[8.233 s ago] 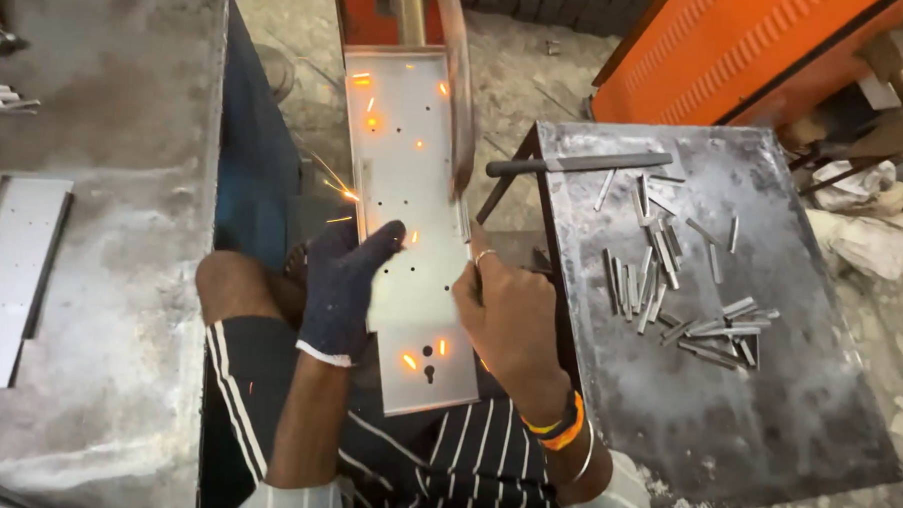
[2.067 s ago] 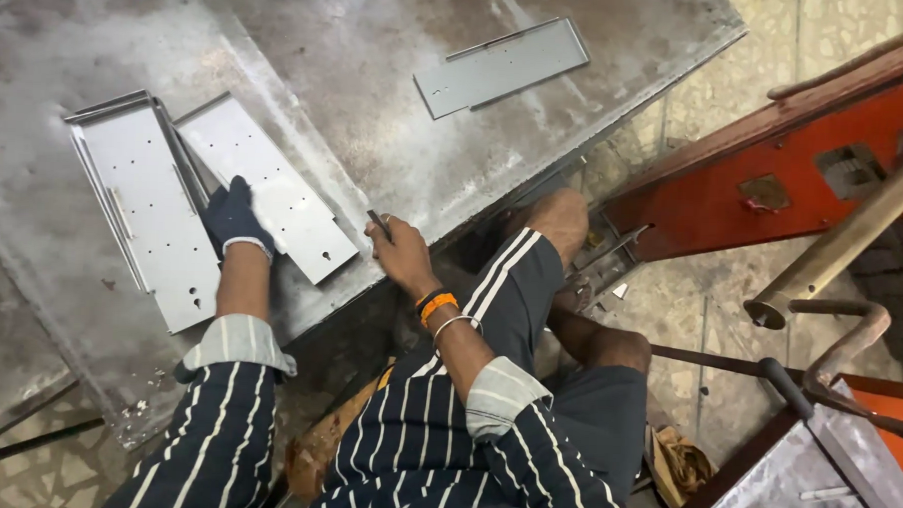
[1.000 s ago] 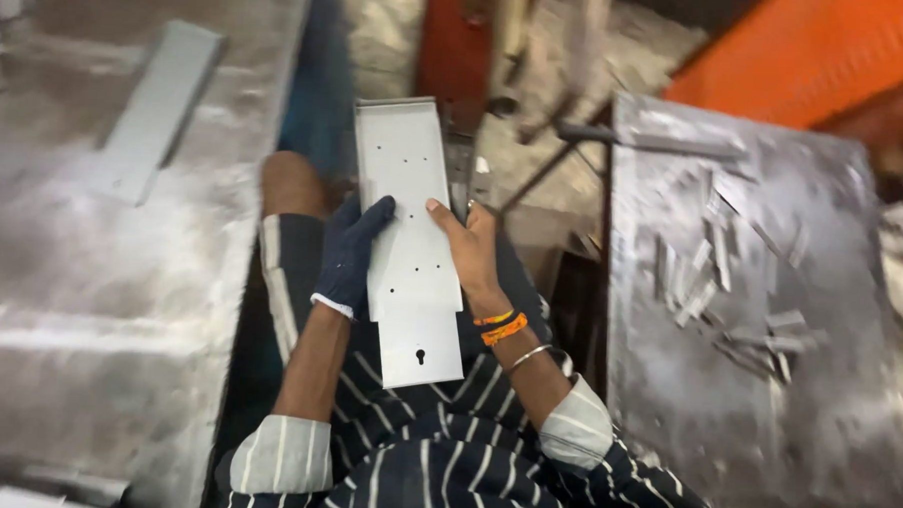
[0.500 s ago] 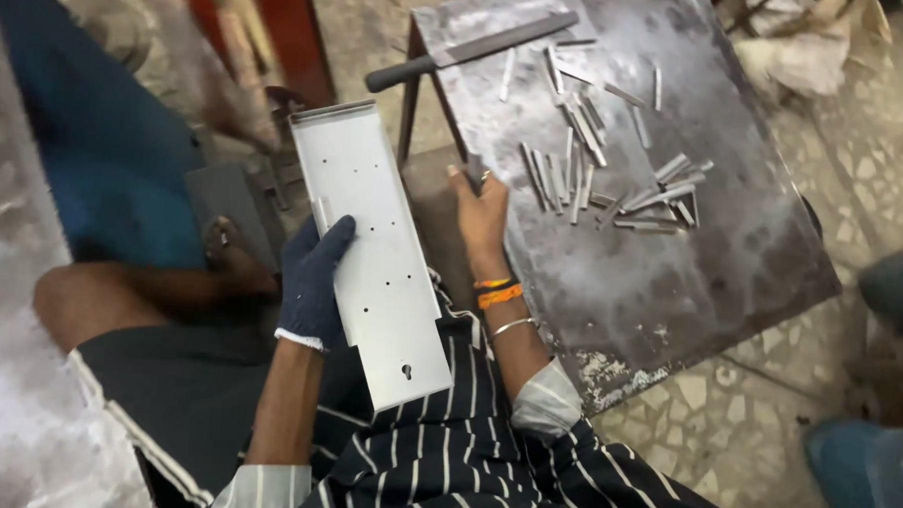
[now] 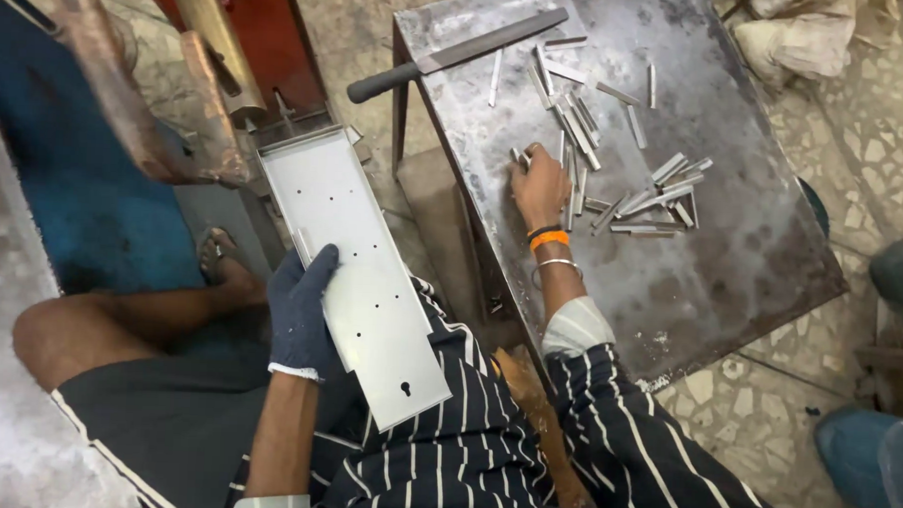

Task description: Spot welding small metal plates onto a larger metal component using a foot-pedal operated machine.

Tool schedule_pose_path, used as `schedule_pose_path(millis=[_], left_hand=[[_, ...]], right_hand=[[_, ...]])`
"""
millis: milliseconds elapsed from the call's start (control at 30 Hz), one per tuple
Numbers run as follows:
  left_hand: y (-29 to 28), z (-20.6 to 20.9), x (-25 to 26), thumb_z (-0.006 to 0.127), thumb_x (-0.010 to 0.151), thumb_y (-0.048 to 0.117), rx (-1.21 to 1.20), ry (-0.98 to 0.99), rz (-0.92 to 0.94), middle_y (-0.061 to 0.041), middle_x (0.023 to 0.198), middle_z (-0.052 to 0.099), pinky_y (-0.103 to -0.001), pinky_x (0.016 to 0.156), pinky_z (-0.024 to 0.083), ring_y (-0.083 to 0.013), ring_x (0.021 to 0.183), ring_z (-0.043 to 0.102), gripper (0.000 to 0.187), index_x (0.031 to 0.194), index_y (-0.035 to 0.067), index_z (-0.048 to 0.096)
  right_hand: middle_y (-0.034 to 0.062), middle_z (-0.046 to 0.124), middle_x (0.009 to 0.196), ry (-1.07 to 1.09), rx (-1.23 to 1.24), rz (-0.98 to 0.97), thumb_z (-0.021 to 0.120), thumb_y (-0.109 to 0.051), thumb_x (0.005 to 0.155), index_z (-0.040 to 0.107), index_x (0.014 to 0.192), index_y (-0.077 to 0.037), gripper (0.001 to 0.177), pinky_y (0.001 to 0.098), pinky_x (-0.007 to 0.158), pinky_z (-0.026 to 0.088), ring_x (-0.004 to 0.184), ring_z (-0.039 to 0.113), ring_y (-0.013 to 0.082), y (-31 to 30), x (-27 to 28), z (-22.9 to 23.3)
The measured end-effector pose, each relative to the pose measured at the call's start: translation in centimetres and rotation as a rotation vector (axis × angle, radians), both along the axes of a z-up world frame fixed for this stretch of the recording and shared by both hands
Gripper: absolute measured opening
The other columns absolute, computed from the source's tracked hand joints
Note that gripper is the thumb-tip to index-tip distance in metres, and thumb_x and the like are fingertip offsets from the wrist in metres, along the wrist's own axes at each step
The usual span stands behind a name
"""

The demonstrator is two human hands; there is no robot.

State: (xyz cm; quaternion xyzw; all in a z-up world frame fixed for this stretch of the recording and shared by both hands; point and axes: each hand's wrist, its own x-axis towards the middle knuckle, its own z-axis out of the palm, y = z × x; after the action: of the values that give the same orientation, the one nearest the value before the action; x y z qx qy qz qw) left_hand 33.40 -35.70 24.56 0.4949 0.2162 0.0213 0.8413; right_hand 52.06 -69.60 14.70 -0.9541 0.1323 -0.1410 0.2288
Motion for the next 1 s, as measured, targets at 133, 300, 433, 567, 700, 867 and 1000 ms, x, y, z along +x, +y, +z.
schedule_pose_path(millis=[133, 300, 433, 567, 700, 867, 1000], left_hand=[[0.3, -0.2, -0.4, 0.072, 0.094, 0.017, 0.038, -0.004, 0.027, -0.009, 0.102, 0.074, -0.029, 0.074, 0.056, -0.0152, 0.084, 0.069, 0.035, 0.122, -0.005, 0.069], [0.8, -0.1, -0.5, 0.071, 0.093, 0.015, 0.013, 0.003, 0.068, -0.009, 0.102, 0.075, -0.029, 0.073, 0.057, -0.0149, 0.083, 0.07, 0.035, 0.123, -0.003, 0.069], [1.2, -1.0, -0.7, 0.072, 0.093, 0.014, -0.029, -0.02, 0.095, -0.008, 0.102, 0.074, -0.029, 0.072, 0.057, -0.0149, 0.082, 0.07, 0.035, 0.123, -0.003, 0.069], [1.8, -1.8, -1.1, 0.072, 0.094, 0.017, -0.042, 0.013, 0.117, -0.008, 0.101, 0.074, -0.029, 0.071, 0.057, -0.0149, 0.081, 0.07, 0.034, 0.122, -0.002, 0.068], [1.9, -1.3, -1.9, 0.072, 0.098, 0.02, -0.068, 0.043, 0.19, -0.011, 0.1, 0.074, -0.03, 0.072, 0.057, -0.0168, 0.081, 0.071, 0.034, 0.117, -0.007, 0.069], [1.4, 1.1, -3.6, 0.07, 0.094, 0.019, 0.007, 0.041, 0.158, -0.008, 0.104, 0.075, -0.03, 0.077, 0.055, -0.0149, 0.087, 0.069, 0.035, 0.119, -0.004, 0.07], [2.2, 0.1, -5.4, 0.068, 0.092, 0.02, 0.075, -0.021, 0.173, -0.006, 0.11, 0.074, -0.028, 0.083, 0.055, -0.0127, 0.093, 0.068, 0.039, 0.125, 0.0, 0.065]], right_hand=[[0.0187, 0.075, 0.086, 0.019, -0.055, 0.096, 0.08, -0.027, 0.079, 0.078, 0.094, -0.011, 0.022, 0.0533, 0.075, 0.052, 0.085, 0.071, 0.042, -0.4, 2.1, 0.0], [0.0196, 0.075, 0.084, 0.073, 0.086, 0.05, 0.085, -0.031, 0.074, 0.081, 0.087, -0.01, 0.025, 0.0472, 0.069, 0.053, 0.08, 0.072, 0.0384, 0.1, 2.1, 3.3], [0.0141, 0.075, 0.077, -0.017, 0.265, 0.045, 0.089, -0.028, 0.075, 0.08, 0.084, -0.006, 0.025, 0.0388, 0.063, 0.051, 0.068, 0.072, 0.026, -0.7, 1.9, 3.2], [0.0061, 0.072, 0.074, -0.079, 0.486, 0.107, 0.087, -0.02, 0.083, 0.08, 0.087, -0.002, 0.02, 0.0325, 0.06, 0.047, 0.064, 0.062, 0.0137, 0.1, 0.4, 4.5], [0.0022, 0.068, 0.07, 0.2, 0.725, 0.177, 0.083, -0.019, 0.086, 0.078, 0.089, 0.002, 0.022, 0.0324, 0.054, 0.039, 0.059, 0.054, 0.0145, 7.4, -5.1, 12.8], [0.0114, 0.074, 0.074, 0.274, 0.507, 0.734, 0.08, -0.028, 0.08, 0.075, 0.092, -0.005, 0.026, 0.0375, 0.061, 0.054, 0.064, 0.07, 0.0197, 18.2, -12.2, 16.6], [0.012, 0.075, 0.077, 0.18, 0.233, 0.767, 0.08, -0.03, 0.08, 0.077, 0.087, -0.008, 0.023, 0.0429, 0.064, 0.053, 0.071, 0.071, 0.0328, 23.1, -15.0, 17.8]])
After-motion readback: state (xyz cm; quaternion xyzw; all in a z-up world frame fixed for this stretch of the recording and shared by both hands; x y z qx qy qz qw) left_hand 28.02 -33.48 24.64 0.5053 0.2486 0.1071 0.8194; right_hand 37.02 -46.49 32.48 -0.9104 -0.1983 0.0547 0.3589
